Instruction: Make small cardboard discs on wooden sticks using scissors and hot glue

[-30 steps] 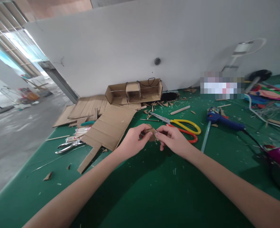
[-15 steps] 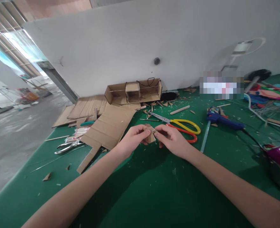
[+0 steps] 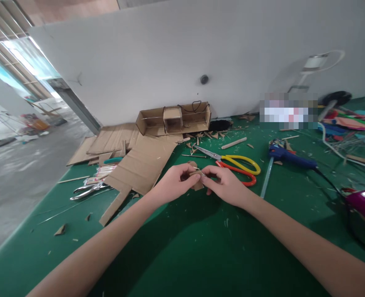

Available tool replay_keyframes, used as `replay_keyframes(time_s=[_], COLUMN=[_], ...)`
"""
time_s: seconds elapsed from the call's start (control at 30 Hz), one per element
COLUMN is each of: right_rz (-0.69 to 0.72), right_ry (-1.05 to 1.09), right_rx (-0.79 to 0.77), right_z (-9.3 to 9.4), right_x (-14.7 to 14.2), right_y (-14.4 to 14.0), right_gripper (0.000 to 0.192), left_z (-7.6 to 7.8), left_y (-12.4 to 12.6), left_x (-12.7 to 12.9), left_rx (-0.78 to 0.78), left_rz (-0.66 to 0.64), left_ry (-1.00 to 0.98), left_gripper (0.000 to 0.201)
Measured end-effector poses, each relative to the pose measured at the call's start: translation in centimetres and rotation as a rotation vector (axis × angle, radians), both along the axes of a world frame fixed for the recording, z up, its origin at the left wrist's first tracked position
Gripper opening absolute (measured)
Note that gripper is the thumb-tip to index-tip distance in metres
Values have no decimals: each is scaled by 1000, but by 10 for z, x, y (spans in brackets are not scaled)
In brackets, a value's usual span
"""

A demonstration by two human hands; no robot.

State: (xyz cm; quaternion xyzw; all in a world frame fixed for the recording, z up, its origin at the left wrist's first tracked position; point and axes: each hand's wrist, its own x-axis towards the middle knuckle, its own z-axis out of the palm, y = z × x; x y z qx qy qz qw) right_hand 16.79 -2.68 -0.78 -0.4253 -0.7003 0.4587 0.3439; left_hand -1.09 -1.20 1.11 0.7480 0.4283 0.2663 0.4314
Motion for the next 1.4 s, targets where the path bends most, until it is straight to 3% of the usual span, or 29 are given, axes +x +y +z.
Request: replay_keyframes(time_s=[0.17,0.57,0.7,0.83,0.97,1.13,1.23,1.4], right_rz=[23,132,91,-4,-21,-39,-12,8], right_ry=[-11,54,151,232,225,240,257,176], right_rx=[-28,-47,-96,-117,-144,-137,-118,-84], right_z=[1,3,1,-2,-4,-8,-11,-12], right_x=[0,8,10,11,12,11,10,8], right_y=[0,7,8,9,10,13,15,12], right_gripper=[20,15,17,16,21,27,25,18], left_z=[0,-1,0,3,7,8,5,4], left_y=[3,5,16,17,13,9,5,5], left_x=[-3,-2,-15,-18,-15,-18,-16,-13], left_rx=[46,-192,-212,-189,-90,202,331,408], left_rz=[-36,-80,6,-1,-81,-308,-262,-60], left_ry=[73,-221,-368,-312,-51,394,455,320], left_gripper=[22,21,23,25,25,25,24,30])
